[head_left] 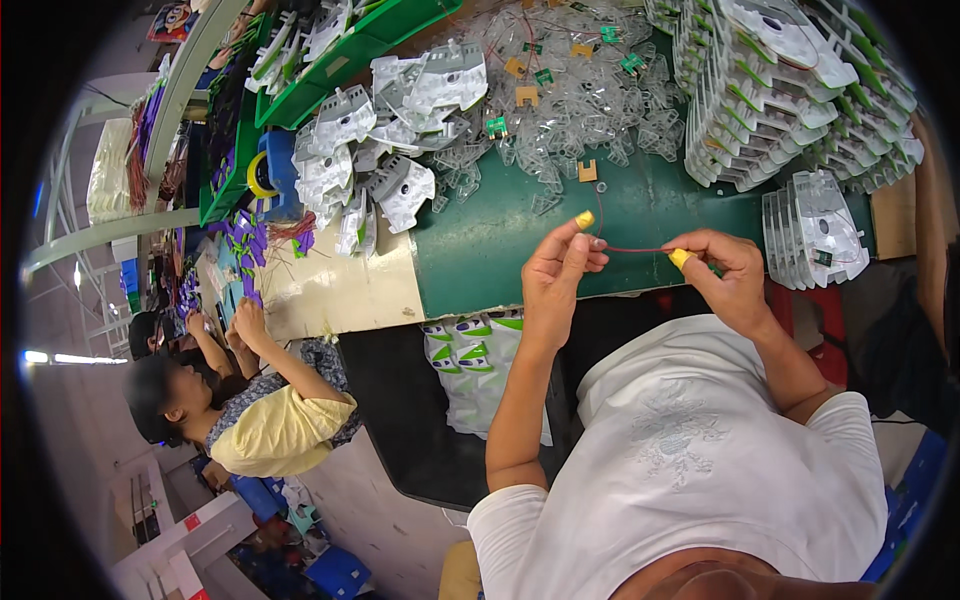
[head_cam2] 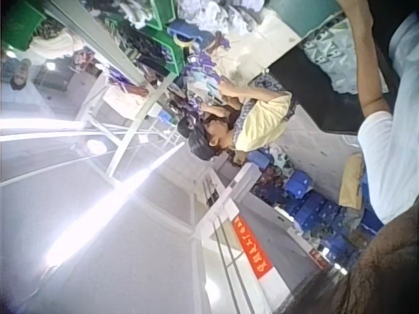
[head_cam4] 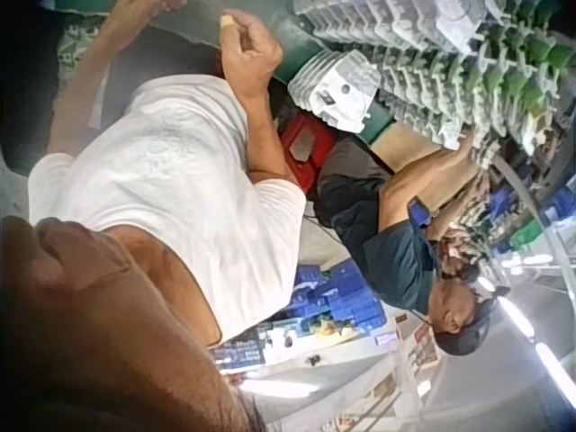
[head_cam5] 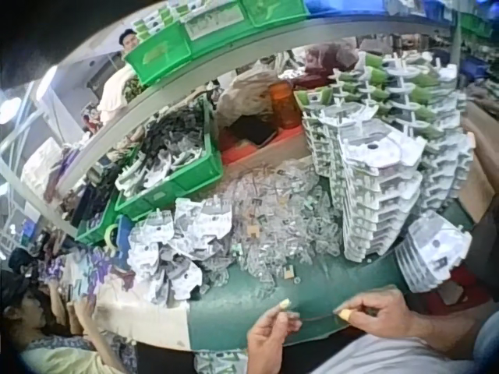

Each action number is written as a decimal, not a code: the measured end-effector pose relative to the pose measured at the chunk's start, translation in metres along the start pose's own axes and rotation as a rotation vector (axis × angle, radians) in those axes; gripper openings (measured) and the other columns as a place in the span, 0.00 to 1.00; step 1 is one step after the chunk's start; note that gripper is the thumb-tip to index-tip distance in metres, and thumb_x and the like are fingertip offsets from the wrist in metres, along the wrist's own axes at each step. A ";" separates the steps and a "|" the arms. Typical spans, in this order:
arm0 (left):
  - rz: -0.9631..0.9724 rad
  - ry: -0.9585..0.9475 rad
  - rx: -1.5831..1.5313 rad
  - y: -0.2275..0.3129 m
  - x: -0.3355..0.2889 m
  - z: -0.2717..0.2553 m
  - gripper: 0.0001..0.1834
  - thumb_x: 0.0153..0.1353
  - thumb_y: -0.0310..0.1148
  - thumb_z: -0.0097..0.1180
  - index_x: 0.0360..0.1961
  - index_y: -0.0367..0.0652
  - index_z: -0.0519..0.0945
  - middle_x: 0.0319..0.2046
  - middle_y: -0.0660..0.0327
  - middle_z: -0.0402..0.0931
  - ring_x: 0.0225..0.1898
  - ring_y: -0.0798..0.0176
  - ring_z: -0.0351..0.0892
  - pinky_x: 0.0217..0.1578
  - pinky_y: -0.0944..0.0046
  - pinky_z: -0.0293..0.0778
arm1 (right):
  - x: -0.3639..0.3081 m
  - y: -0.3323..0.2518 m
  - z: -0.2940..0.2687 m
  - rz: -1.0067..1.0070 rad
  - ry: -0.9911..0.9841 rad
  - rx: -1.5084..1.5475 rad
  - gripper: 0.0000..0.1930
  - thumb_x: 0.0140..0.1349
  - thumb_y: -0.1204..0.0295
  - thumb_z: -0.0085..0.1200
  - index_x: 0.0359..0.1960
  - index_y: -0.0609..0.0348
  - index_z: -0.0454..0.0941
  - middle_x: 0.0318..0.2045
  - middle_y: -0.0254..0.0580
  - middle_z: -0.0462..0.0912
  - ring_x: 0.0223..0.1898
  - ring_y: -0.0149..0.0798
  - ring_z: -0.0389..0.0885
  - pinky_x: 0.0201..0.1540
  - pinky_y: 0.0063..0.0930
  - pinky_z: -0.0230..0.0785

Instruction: The person assembles electronic toy components by fitting wired circuit boards into plastic casings and stacking the assembled parts by hand.

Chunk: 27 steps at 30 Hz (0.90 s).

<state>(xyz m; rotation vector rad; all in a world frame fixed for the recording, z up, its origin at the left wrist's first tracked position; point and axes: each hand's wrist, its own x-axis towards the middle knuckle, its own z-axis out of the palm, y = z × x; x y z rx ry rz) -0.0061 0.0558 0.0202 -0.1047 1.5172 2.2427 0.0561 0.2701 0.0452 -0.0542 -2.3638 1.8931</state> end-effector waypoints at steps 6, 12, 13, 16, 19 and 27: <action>0.075 0.029 0.008 -0.010 -0.006 -0.001 0.10 0.64 0.25 0.60 0.46 0.34 0.81 0.38 0.59 0.82 0.38 0.69 0.81 0.43 0.70 0.77 | 0.002 0.001 -0.004 -0.050 -0.132 -0.084 0.13 0.55 0.84 0.54 0.42 0.65 0.83 0.30 0.40 0.83 0.28 0.29 0.79 0.33 0.22 0.71; 0.232 0.125 0.078 -0.010 -0.011 0.003 0.11 0.60 0.20 0.64 0.44 0.34 0.82 0.38 0.57 0.84 0.38 0.70 0.81 0.44 0.71 0.78 | 0.011 -0.004 0.013 -0.046 -0.273 -0.047 0.18 0.53 0.84 0.57 0.48 0.66 0.79 0.36 0.45 0.83 0.37 0.36 0.84 0.45 0.28 0.76; 0.230 0.124 0.079 -0.009 -0.012 0.003 0.11 0.60 0.20 0.64 0.44 0.34 0.82 0.38 0.57 0.84 0.38 0.70 0.81 0.44 0.71 0.78 | 0.013 -0.007 0.017 -0.040 -0.236 -0.032 0.17 0.53 0.83 0.57 0.47 0.67 0.79 0.36 0.45 0.83 0.37 0.36 0.84 0.44 0.28 0.76; 0.264 0.147 0.087 -0.009 -0.014 0.006 0.11 0.60 0.20 0.64 0.44 0.34 0.82 0.40 0.57 0.84 0.38 0.71 0.81 0.43 0.72 0.78 | 0.017 -0.008 0.030 -0.121 -0.182 -0.032 0.15 0.53 0.85 0.58 0.45 0.67 0.80 0.36 0.45 0.83 0.36 0.36 0.84 0.41 0.26 0.77; 0.315 0.162 0.088 -0.009 -0.016 0.006 0.11 0.60 0.19 0.64 0.44 0.34 0.82 0.40 0.56 0.84 0.38 0.71 0.82 0.42 0.73 0.77 | 0.021 -0.011 0.042 -0.203 -0.115 -0.048 0.12 0.55 0.83 0.59 0.42 0.67 0.80 0.34 0.45 0.82 0.32 0.37 0.84 0.35 0.28 0.77; 0.378 0.158 0.132 -0.012 -0.018 0.004 0.09 0.59 0.19 0.64 0.42 0.34 0.81 0.35 0.60 0.83 0.36 0.72 0.81 0.39 0.74 0.77 | 0.022 -0.007 0.052 -0.371 -0.047 -0.191 0.09 0.55 0.83 0.60 0.39 0.64 0.80 0.32 0.44 0.80 0.29 0.43 0.82 0.30 0.32 0.75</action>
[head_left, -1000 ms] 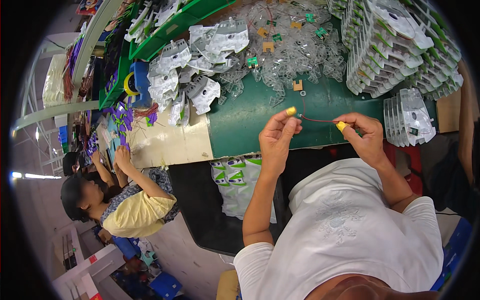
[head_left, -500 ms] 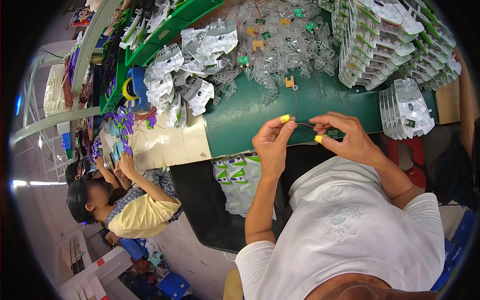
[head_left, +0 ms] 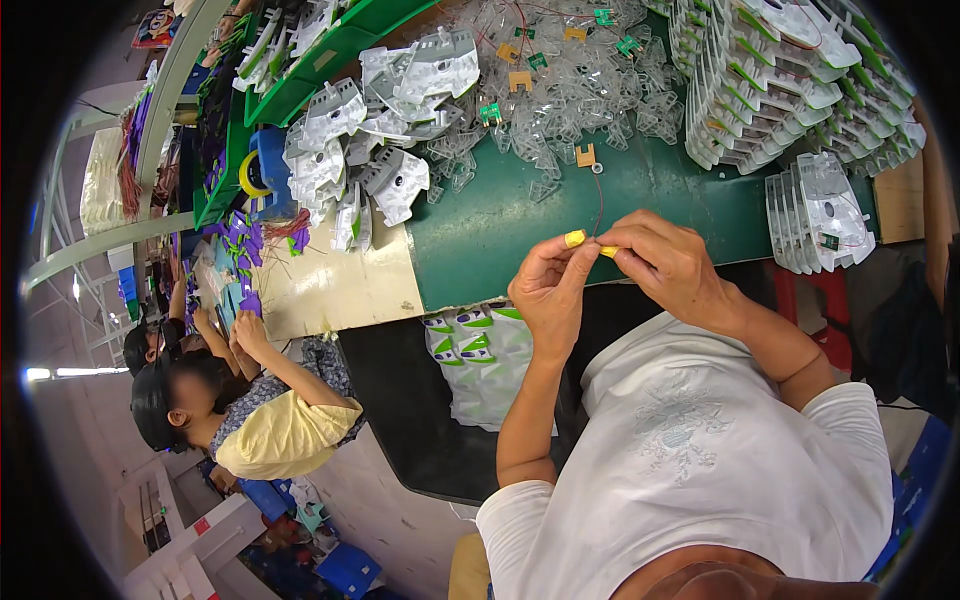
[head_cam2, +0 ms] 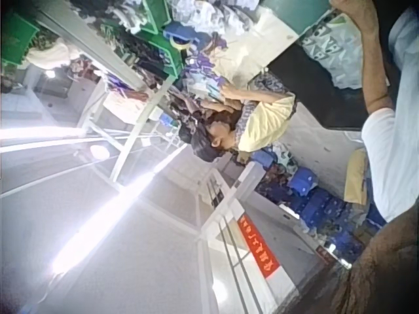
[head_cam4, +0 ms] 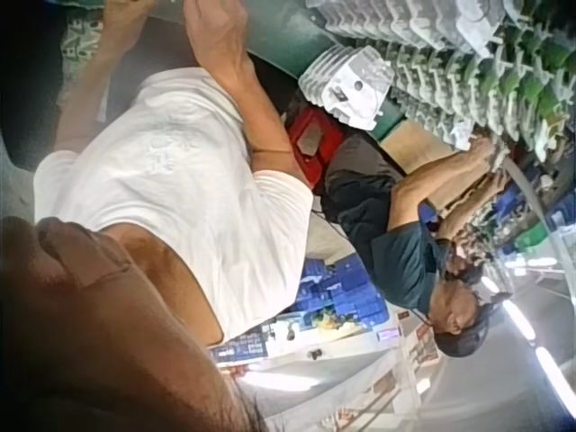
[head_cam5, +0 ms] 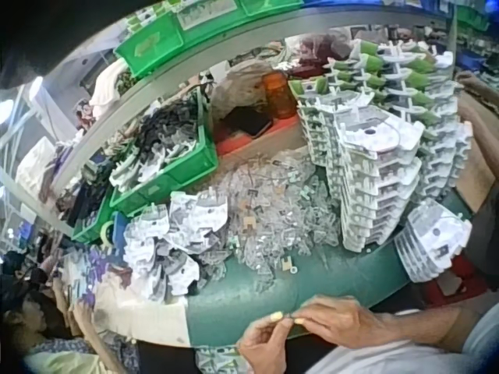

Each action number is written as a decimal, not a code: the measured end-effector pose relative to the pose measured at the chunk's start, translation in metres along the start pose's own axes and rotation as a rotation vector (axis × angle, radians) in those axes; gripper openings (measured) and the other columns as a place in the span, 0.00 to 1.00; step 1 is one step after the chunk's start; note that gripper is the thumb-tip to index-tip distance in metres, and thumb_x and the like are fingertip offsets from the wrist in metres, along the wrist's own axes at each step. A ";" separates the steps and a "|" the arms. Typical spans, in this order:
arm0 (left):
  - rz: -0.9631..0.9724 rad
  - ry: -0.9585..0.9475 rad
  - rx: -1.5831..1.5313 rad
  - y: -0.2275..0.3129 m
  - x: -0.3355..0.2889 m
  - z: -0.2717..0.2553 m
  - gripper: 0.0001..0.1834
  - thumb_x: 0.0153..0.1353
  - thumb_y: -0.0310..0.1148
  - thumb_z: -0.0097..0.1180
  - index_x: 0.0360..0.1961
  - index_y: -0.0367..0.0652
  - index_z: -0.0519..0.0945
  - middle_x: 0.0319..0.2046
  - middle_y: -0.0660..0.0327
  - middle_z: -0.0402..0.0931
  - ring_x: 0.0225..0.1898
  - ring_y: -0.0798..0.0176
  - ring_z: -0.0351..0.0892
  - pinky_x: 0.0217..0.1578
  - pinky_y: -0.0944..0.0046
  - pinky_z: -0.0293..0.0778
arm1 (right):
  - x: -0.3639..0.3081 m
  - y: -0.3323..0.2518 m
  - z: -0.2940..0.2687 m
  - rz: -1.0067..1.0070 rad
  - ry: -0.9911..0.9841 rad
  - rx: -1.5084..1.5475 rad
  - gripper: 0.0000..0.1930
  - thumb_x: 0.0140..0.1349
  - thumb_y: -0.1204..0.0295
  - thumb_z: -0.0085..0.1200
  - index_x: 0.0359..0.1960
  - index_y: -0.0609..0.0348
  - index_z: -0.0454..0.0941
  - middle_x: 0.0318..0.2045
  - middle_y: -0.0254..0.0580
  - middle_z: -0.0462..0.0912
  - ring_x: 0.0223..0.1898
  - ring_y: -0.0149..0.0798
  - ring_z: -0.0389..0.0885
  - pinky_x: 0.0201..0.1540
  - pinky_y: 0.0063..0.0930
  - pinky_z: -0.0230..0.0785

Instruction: The person assembles electronic toy components by fitting wired circuit boards into plastic casings and stacking the assembled parts by hand.

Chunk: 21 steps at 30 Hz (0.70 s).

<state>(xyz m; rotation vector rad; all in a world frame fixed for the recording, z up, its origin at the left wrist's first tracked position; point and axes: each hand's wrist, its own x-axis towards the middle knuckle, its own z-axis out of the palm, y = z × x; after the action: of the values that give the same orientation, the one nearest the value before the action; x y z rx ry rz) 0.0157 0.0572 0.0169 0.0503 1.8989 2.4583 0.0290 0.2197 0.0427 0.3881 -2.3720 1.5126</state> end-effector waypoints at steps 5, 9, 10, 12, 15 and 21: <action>-0.006 -0.022 0.032 -0.006 -0.004 0.000 0.11 0.58 0.19 0.65 0.43 0.34 0.81 0.34 0.60 0.81 0.35 0.72 0.80 0.38 0.73 0.76 | 0.000 0.000 -0.003 0.045 -0.049 -0.019 0.07 0.55 0.83 0.59 0.36 0.64 0.79 0.31 0.43 0.80 0.28 0.42 0.81 0.28 0.32 0.73; 0.091 -0.095 0.196 -0.004 -0.007 0.000 0.12 0.57 0.19 0.66 0.43 0.34 0.83 0.34 0.61 0.80 0.34 0.72 0.78 0.35 0.73 0.74 | -0.004 0.008 -0.011 0.107 -0.106 0.112 0.07 0.55 0.81 0.61 0.36 0.63 0.82 0.30 0.42 0.82 0.27 0.39 0.81 0.28 0.29 0.72; 0.084 -0.142 0.288 -0.002 -0.007 -0.002 0.13 0.56 0.19 0.66 0.43 0.33 0.83 0.34 0.61 0.80 0.33 0.72 0.78 0.34 0.73 0.73 | -0.006 0.014 -0.015 0.090 -0.121 0.173 0.07 0.55 0.81 0.62 0.35 0.62 0.84 0.30 0.42 0.83 0.27 0.37 0.82 0.28 0.27 0.72; -0.084 -0.266 0.175 0.002 -0.009 -0.003 0.14 0.56 0.18 0.66 0.44 0.33 0.83 0.33 0.61 0.80 0.32 0.72 0.78 0.33 0.73 0.73 | -0.014 0.023 -0.025 0.193 -0.185 0.263 0.06 0.53 0.80 0.64 0.34 0.62 0.86 0.30 0.40 0.84 0.28 0.33 0.82 0.30 0.25 0.73; -0.559 -0.472 -0.141 -0.013 -0.010 -0.012 0.16 0.60 0.24 0.64 0.51 0.38 0.81 0.33 0.62 0.80 0.31 0.71 0.78 0.33 0.73 0.74 | -0.028 0.033 -0.030 0.253 -0.307 0.448 0.05 0.54 0.79 0.66 0.33 0.62 0.86 0.28 0.37 0.84 0.28 0.29 0.81 0.32 0.23 0.72; -0.624 -0.506 -0.244 -0.016 0.031 0.013 0.21 0.62 0.26 0.63 0.55 0.41 0.74 0.32 0.64 0.80 0.30 0.73 0.78 0.35 0.72 0.77 | -0.038 0.039 -0.031 0.405 -0.109 0.529 0.04 0.60 0.79 0.61 0.36 0.64 0.81 0.26 0.29 0.79 0.28 0.20 0.75 0.29 0.16 0.67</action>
<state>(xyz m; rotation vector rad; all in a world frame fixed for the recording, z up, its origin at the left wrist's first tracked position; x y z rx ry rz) -0.0150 0.0757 0.0050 0.0555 1.1719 1.9807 0.0519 0.2664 0.0080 0.0978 -2.1873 2.3688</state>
